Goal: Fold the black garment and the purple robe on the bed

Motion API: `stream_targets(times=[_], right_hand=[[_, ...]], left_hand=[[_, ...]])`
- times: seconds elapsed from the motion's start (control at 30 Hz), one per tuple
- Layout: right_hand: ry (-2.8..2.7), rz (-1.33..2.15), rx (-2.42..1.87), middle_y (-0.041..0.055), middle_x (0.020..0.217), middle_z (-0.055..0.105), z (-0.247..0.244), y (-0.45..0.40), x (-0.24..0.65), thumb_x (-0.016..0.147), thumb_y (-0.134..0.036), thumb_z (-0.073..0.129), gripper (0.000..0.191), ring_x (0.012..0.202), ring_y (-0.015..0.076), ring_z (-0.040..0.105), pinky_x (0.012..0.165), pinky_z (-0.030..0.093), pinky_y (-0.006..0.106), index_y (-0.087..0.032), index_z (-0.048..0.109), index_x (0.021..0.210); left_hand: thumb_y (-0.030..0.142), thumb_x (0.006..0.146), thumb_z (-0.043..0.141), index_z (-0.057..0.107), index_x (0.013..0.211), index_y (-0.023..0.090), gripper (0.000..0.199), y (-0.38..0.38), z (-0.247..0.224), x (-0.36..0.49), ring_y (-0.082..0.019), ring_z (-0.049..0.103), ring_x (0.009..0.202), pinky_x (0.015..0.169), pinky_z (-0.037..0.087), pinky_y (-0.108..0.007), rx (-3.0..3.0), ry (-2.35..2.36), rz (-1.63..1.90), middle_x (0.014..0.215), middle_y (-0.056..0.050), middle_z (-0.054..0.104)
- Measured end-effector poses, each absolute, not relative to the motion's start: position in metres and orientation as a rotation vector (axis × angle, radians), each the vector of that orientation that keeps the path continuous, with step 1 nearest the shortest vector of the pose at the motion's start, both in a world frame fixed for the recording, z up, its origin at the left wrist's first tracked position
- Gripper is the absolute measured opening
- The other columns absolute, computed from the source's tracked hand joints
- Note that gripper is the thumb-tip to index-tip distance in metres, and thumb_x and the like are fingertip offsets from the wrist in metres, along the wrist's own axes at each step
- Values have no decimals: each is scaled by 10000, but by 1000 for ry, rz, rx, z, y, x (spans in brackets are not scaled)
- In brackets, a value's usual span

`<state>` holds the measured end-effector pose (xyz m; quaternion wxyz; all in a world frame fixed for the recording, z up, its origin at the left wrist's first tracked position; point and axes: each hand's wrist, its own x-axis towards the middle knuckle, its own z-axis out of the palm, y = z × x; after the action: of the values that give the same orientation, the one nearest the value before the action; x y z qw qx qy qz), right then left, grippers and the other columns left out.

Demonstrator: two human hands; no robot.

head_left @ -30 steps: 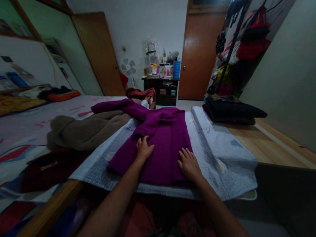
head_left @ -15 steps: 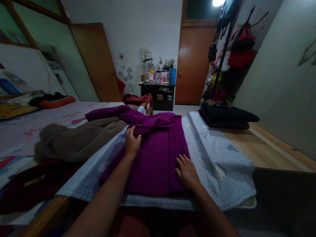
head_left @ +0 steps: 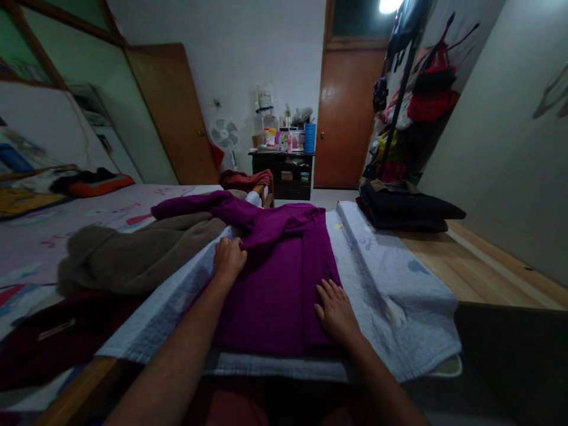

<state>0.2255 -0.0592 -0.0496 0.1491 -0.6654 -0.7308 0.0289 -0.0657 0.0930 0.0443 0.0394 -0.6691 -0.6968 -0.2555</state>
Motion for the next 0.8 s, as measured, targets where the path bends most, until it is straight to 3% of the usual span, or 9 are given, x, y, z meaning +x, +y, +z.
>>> stream_targets(times=[0.1,0.27,0.4,0.67,0.8], right_hand=[[-2100,84,-1913,76,1495,407,-50,-59,226,913,-336,463,505,1413,266,277,1158,192,437,-172,484,1391],[-2101,91,-1920,73,1498,403,-49,-60,226,911,-338,468,509,1414,263,277,1161,196,442,-179,478,1394],[-2104,94,-1915,68,1498,402,-49,-59,226,911,-346,465,511,1412,264,283,1162,201,441,-183,480,1395],[-2093,103,-1914,58,1504,392,-51,-58,226,912,-348,458,510,1416,261,276,1162,201,428,-192,485,1397],[-2086,125,-1930,50,1510,381,-53,-59,225,909,-342,461,514,1417,260,277,1159,211,430,-207,478,1405]], left_hand=[[304,750,599,654,917,208,200,89,47,-61,-324,507,1121,964,403,-443,-2002,-2047,-860,1134,-132,556],[377,839,506,568,954,217,207,105,52,-63,-220,596,842,800,470,-334,-2149,-2182,-1319,871,-35,609],[381,788,585,553,937,217,224,121,58,-64,-201,593,798,780,470,-322,-2033,-2153,-1658,838,-12,612],[250,671,680,561,944,185,305,154,82,-52,-122,608,733,778,518,-303,-1546,-1914,-3150,849,7,628],[161,673,638,552,978,188,318,179,102,-54,-113,613,696,759,537,-312,-1379,-1909,-3336,838,14,630]])
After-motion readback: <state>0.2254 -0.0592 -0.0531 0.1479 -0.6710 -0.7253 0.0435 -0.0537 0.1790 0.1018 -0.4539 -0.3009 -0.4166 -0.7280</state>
